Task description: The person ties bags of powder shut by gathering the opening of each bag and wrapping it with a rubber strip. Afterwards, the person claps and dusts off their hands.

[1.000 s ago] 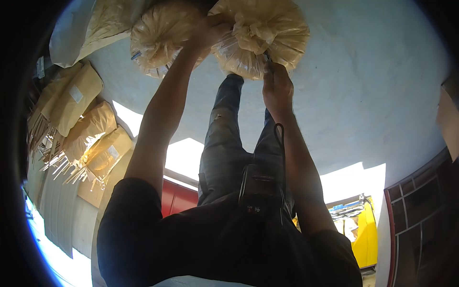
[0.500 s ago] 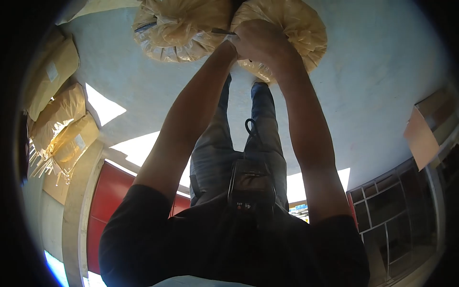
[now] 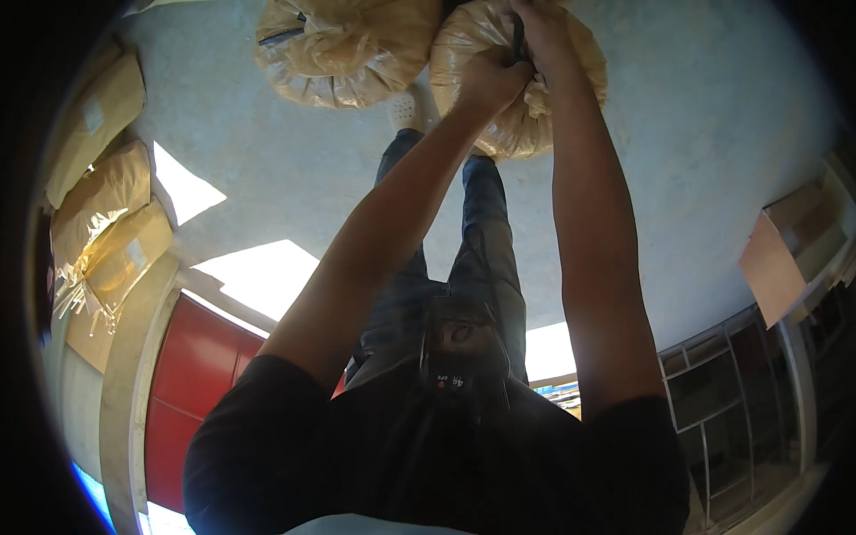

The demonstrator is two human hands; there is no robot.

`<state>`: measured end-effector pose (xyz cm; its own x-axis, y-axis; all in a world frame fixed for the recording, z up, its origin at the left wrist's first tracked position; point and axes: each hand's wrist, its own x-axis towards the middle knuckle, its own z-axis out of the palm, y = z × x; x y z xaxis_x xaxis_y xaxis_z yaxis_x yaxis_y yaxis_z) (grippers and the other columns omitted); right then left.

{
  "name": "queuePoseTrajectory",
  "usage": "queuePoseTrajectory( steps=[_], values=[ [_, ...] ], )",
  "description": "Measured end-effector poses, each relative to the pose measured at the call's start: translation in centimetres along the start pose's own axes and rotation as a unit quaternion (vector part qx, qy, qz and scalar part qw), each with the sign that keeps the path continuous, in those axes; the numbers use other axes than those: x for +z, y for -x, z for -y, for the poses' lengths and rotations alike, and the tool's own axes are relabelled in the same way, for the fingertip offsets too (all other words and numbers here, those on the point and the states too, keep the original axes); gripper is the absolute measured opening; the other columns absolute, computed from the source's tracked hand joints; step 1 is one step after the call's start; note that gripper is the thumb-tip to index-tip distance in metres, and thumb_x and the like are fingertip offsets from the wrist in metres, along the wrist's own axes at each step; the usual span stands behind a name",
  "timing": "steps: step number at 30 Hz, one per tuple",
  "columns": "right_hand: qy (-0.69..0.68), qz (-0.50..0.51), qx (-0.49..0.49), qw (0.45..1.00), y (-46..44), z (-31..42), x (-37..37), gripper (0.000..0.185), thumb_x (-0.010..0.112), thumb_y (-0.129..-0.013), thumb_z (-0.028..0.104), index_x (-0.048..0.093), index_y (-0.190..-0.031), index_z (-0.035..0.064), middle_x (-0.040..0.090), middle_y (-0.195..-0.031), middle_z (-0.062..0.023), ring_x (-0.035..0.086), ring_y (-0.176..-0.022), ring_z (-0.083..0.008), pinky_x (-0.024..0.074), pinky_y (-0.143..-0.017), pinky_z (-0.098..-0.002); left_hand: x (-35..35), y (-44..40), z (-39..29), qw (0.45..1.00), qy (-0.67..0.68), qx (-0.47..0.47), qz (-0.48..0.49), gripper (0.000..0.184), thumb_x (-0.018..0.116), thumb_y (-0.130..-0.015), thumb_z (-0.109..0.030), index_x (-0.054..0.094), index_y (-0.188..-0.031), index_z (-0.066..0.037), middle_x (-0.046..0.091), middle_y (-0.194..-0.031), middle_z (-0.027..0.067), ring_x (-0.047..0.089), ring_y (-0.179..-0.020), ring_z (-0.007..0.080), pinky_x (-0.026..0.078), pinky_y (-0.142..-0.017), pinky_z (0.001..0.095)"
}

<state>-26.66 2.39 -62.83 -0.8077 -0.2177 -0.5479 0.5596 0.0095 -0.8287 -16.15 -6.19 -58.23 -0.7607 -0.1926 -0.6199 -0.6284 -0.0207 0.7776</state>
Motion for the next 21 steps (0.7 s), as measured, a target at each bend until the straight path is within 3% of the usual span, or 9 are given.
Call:
queuePoseTrajectory(
  steps=[1, 6, 7, 8, 13, 16, 18, 19, 21],
  values=[
    [-0.004, -0.001, 0.0, 1.0, -0.1, -0.4, -0.3, 0.022, 0.061, -0.096, 0.024, 0.067, -0.093, 0.0031, 0.064, -0.076, -0.0026, 0.059, -0.068, -0.0098, 0.0477, -0.06, -0.0247, 0.1, 0.5, -0.3, 0.985, -0.136, 0.068, -0.078, 0.023, 0.068, -0.081, -0.027, 0.07, -0.087, -0.005, 0.072, -0.082, 0.0128, 0.07, -0.074, 0.027, 0.054, -0.069, 0.0355],
    [0.256, -0.026, -0.118, 0.959, -2.3, -4.5, -3.8, 0.028, 0.068, -0.091, 0.024, 0.064, -0.106, 0.0004, 0.066, -0.093, -0.0048, 0.063, -0.084, -0.0173, 0.0516, -0.074, -0.0315, 1.1, 0.1, 1.3, 0.951, -0.191, 0.191, -0.154, 0.031, 0.071, -0.081, -0.032, 0.065, -0.1, -0.009, 0.07, -0.079, 0.0138, 0.07, -0.077, 0.0318, 0.055, -0.068, 0.0408],
    [0.2, -0.06, 0.002, 0.978, 1.0, 0.3, -0.3, 0.027, 0.064, -0.09, 0.028, 0.071, -0.087, 0.0029, 0.064, -0.076, -0.0045, 0.058, -0.072, -0.015, 0.0455, -0.069, -0.0293, 0.6, 0.0, 1.9, 0.94, -0.162, 0.253, -0.164, 0.035, 0.072, -0.081, -0.034, 0.062, -0.104, -0.01, 0.069, -0.08, 0.0126, 0.069, -0.076, 0.0326, 0.055, -0.066, 0.0419],
    [0.19, -0.052, -0.017, 0.98, 0.2, -0.5, -0.8, 0.031, 0.064, -0.089, 0.031, 0.071, -0.085, 0.0014, 0.064, -0.075, -0.0016, 0.056, -0.069, -0.0122, 0.0441, -0.066, -0.028, 0.2, 0.1, 1.9, 0.927, -0.176, 0.291, -0.16, 0.035, 0.071, -0.081, -0.03, 0.06, -0.11, -0.012, 0.069, -0.084, 0.0129, 0.069, -0.075, 0.0318, 0.055, -0.064, 0.0426],
    [0.35, -0.025, -0.025, 0.936, -4.1, -3.2, -3.8, 0.04, 0.063, -0.09, 0.036, 0.071, -0.098, -0.0019, 0.072, -0.088, -0.0081, 0.065, -0.082, -0.0162, 0.0487, -0.077, -0.0309, -0.3, -0.1, 2.6, 0.892, -0.216, 0.359, -0.168, 0.015, 0.072, -0.075, -0.028, 0.069, -0.082, -0.015, 0.063, -0.076, 0.0078, 0.066, -0.067, 0.0305, 0.051, -0.058, 0.0434],
    [0.316, -0.005, -0.054, 0.947, -2.9, -2.2, -3.4, 0.051, 0.057, -0.093, 0.042, 0.064, -0.122, 0.0002, 0.067, -0.116, -0.0134, 0.061, -0.109, -0.0218, 0.0442, -0.096, -0.0311, 0.7, -0.3, 3.1, 0.915, -0.232, 0.294, -0.152, 0.014, 0.071, -0.076, -0.025, 0.069, -0.082, -0.013, 0.065, -0.079, 0.0116, 0.066, -0.069, 0.0315, 0.051, -0.059, 0.0454],
    [0.306, -0.017, -0.045, 0.951, 0.4, 0.9, -1.1, 0.051, 0.058, -0.093, 0.039, 0.062, -0.125, -0.0003, 0.064, -0.121, -0.0128, 0.059, -0.112, -0.0217, 0.0424, -0.099, -0.031, 2.1, -1.3, 4.1, 0.976, -0.167, 0.114, -0.083, 0.016, 0.07, -0.082, -0.023, 0.068, -0.081, -0.007, 0.066, -0.077, 0.0137, 0.066, -0.067, 0.0292, 0.05, -0.058, 0.0472],
    [0.299, -0.037, -0.033, 0.953, 1.7, 2.0, -0.7, 0.051, 0.059, -0.093, 0.036, 0.059, -0.129, -0.0007, 0.061, -0.126, -0.0123, 0.057, -0.116, -0.0216, 0.0406, -0.102, -0.0309, 1.4, -1.0, 2.8, 0.975, -0.169, 0.115, -0.086, 0.016, 0.07, -0.082, -0.023, 0.068, -0.081, -0.007, 0.066, -0.077, 0.0137, 0.066, -0.067, 0.0292, 0.05, -0.058, 0.0472],
    [0.269, -0.02, -0.058, 0.961, 4.0, 2.5, -1.3, 0.048, 0.061, -0.093, 0.03, 0.058, -0.13, -0.0014, 0.061, -0.125, -0.0116, 0.058, -0.114, -0.021, 0.0422, -0.101, -0.0309, -1.0, -0.1, -0.6, 0.957, 0.196, -0.194, 0.095, 0.024, 0.066, -0.089, -0.024, 0.066, -0.081, -0.001, 0.065, -0.073, 0.0151, 0.063, -0.059, 0.0248, 0.046, -0.05, 0.0436]
  ],
)
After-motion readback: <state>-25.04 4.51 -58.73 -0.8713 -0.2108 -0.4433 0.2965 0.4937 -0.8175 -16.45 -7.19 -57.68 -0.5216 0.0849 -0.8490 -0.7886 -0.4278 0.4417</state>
